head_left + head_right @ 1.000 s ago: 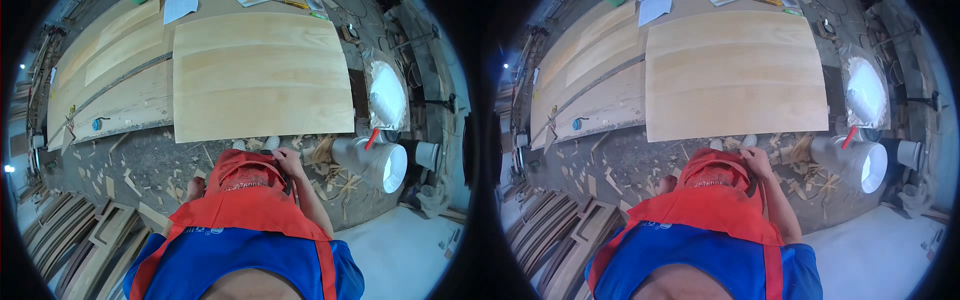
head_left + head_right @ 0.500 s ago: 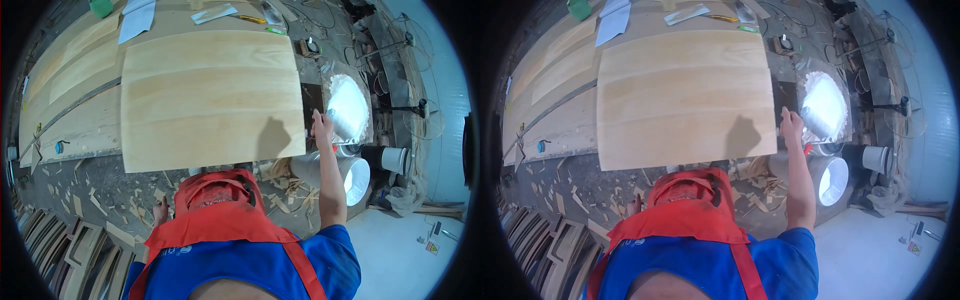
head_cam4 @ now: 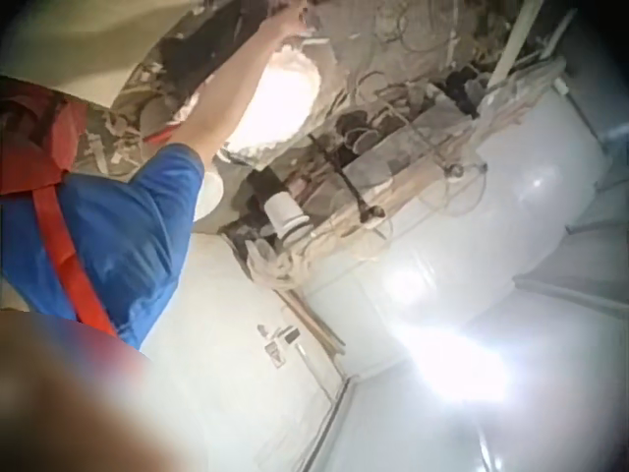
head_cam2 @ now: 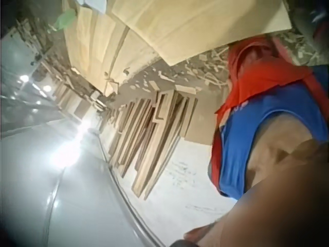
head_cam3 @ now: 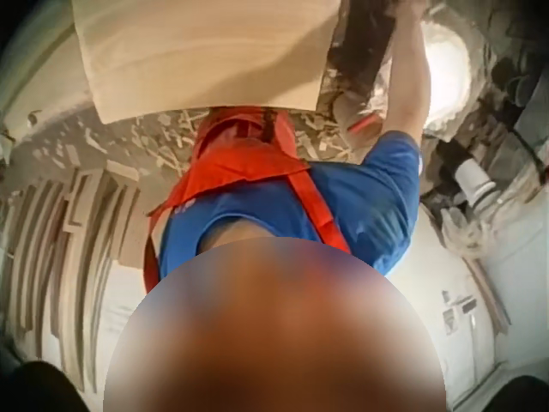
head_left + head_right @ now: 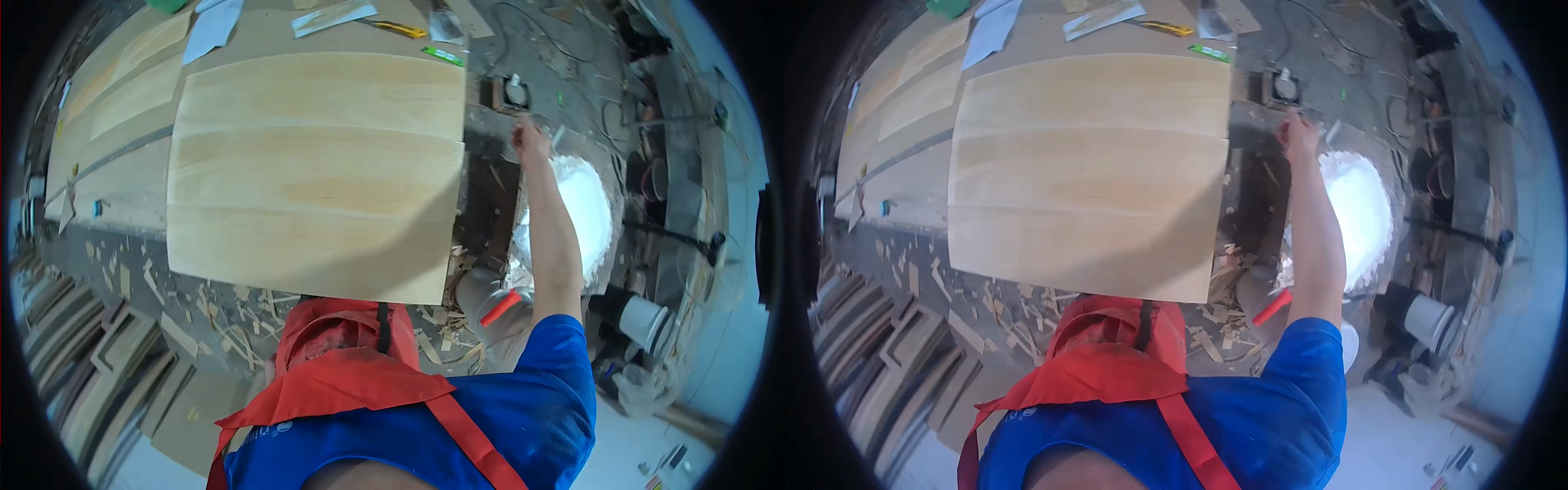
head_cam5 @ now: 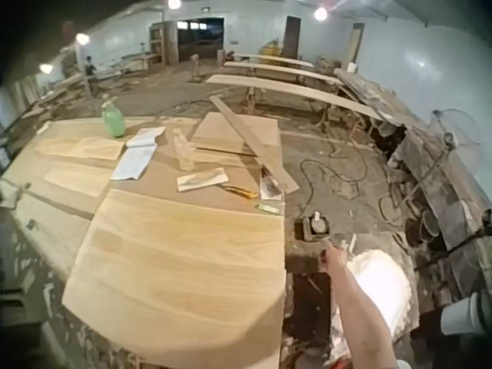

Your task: Wiping a wooden panel with a cloth and using a scraper tool to refine the edges.

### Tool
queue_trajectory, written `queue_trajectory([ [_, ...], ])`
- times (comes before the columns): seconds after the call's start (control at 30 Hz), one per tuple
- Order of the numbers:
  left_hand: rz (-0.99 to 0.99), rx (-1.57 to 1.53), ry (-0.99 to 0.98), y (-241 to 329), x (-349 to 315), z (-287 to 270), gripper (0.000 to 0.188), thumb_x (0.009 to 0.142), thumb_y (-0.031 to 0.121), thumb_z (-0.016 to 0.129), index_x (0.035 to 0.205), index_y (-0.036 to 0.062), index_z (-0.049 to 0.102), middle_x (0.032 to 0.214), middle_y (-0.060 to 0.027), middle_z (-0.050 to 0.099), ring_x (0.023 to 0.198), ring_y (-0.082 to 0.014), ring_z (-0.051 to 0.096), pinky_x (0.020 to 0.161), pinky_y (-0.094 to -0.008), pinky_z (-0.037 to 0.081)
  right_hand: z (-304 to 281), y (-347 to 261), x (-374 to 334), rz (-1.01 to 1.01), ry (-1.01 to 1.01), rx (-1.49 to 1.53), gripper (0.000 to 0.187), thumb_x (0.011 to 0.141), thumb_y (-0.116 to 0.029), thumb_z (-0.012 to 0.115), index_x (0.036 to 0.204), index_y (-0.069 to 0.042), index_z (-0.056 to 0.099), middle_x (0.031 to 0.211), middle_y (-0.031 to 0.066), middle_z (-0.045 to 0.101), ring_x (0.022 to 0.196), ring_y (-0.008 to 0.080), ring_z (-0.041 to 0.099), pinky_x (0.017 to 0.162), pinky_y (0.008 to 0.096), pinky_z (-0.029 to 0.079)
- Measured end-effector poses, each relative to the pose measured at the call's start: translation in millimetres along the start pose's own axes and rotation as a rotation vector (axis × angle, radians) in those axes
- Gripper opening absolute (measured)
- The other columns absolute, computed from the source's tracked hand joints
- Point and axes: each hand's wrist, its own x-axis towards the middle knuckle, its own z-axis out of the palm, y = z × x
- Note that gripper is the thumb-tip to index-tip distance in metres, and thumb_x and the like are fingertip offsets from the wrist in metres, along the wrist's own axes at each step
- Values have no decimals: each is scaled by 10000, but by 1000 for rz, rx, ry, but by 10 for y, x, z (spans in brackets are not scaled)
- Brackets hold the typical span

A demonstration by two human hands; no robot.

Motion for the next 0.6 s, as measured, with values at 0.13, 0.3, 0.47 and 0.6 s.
queue_trajectory([
  [0.13, -200, -7, 98, 101, -974, 5, 347, 977, 277, 650, 1156, 0, 756, 1111, -248, 769, 997, -411, 740, 891, -476, 556, -174, 153, 811, 77, -1, 287, 151, 1037, -226, 718, 981, -105, 647, 773, 34, 640, 666, 176, 650, 582, 307, 553],
  [0.3, -508, 159, 53, 359, -996, 140, 376, 989, 305, 653, 1134, -30, 746, 1049, -209, 787, 986, -281, 735, 880, -439, 548, -148, 104, 1445, 267, -130, 266, 245, 1046, -278, 697, 876, -126, 606, 684, -6, 582, 624, 130, 599, 533, 268, 461],
  [0.47, -570, -150, 156, 351, -1272, 262, 424, 987, 368, 683, 1129, -28, 742, 995, -241, 767, 941, -308, 743, 850, -430, 550, -30, 138, 1546, 318, -114, 226, 241, 1049, -251, 675, 893, -74, 626, 724, 27, 617, 648, 166, 625, 571, 282, 562],
  [0.6, -663, -39, 158, 571, -1421, 182, 449, 973, 385, 708, 1138, -32, 743, 1015, -220, 784, 939, -285, 740, 846, -423, 551, 195, 253, 1526, 350, -154, 124, 160, 1032, -175, 662, 932, -56, 630, 815, 55, 684, 711, 169, 683, 593, 304, 592],
])
